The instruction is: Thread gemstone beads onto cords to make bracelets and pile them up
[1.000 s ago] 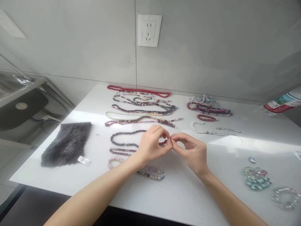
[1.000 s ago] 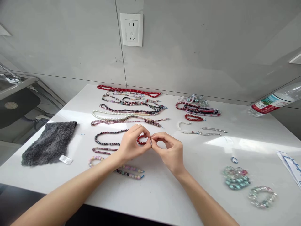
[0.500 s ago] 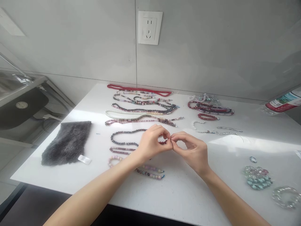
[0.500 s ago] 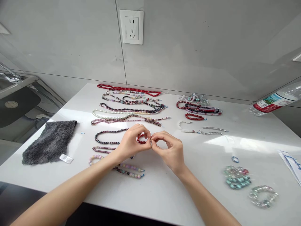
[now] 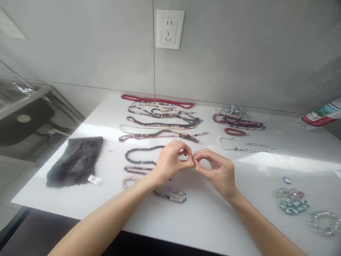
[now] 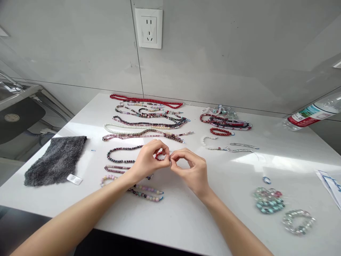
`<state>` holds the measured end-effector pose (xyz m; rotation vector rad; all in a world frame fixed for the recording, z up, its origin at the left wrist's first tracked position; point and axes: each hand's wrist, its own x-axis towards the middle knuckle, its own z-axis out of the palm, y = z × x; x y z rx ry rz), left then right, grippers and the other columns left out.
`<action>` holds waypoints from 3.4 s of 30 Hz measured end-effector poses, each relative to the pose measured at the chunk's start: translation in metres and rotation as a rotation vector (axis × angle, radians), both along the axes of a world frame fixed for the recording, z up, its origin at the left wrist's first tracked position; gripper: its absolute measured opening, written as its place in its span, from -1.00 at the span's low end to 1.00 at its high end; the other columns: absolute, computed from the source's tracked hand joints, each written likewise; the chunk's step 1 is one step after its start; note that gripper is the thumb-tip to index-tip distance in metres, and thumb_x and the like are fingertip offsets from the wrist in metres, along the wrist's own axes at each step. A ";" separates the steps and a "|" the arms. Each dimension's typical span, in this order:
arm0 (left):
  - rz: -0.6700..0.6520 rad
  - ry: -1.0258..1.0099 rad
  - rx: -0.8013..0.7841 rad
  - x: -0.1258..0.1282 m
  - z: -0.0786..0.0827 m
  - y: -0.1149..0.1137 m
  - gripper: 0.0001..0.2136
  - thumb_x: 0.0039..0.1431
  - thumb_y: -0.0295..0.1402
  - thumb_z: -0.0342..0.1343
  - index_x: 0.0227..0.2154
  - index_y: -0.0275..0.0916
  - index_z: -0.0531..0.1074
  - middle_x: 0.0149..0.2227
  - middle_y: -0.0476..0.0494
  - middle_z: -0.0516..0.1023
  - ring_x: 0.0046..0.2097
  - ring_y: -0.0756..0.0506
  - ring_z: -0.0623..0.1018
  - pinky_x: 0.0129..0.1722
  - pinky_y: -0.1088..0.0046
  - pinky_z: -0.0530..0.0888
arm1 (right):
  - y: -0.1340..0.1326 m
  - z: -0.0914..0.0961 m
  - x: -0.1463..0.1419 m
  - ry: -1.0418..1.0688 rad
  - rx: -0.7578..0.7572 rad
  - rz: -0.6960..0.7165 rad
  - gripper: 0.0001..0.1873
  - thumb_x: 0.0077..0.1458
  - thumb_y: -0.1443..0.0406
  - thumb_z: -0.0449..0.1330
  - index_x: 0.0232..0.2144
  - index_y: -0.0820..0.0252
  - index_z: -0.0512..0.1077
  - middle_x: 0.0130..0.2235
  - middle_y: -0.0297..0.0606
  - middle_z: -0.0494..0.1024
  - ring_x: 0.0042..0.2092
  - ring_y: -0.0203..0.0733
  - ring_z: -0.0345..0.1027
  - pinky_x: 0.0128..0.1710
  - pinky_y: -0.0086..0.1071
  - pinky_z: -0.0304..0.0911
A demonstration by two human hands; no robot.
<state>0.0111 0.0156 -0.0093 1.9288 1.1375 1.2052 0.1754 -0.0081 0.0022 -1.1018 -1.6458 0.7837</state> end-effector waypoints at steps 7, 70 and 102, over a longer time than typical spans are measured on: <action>-0.009 -0.022 0.013 0.000 0.002 -0.001 -0.92 0.00 -0.49 0.16 -0.45 -0.19 0.39 -0.44 0.01 0.48 -0.35 -0.03 0.42 -0.36 0.45 0.36 | 0.001 0.001 0.000 0.058 -0.017 -0.071 -0.89 0.01 0.43 0.28 -0.43 0.12 0.51 -0.38 -0.27 0.55 -0.29 -0.13 0.45 -0.19 -0.22 0.41; 0.034 0.070 -0.076 0.002 -0.001 -0.004 -0.93 0.12 -0.42 0.11 -0.45 -0.17 0.46 -0.39 -0.05 0.52 -0.27 -0.08 0.46 -0.32 0.40 0.38 | 0.008 -0.001 0.011 0.065 -0.239 -0.038 -0.81 0.06 0.21 0.31 -0.26 0.17 0.53 -0.20 -0.15 0.59 -0.19 -0.08 0.51 -0.14 -0.21 0.48; 0.033 -0.174 -0.354 0.005 -0.002 -0.004 -0.95 0.03 -0.37 0.17 -0.46 -0.21 0.49 -0.44 -0.02 0.53 -0.42 0.01 0.37 -0.44 0.47 0.32 | 0.001 -0.004 0.002 -0.285 0.272 -0.204 -0.89 0.04 0.40 0.25 -0.42 0.06 0.50 -0.45 -0.29 0.52 -0.41 -0.16 0.36 -0.37 -0.24 0.35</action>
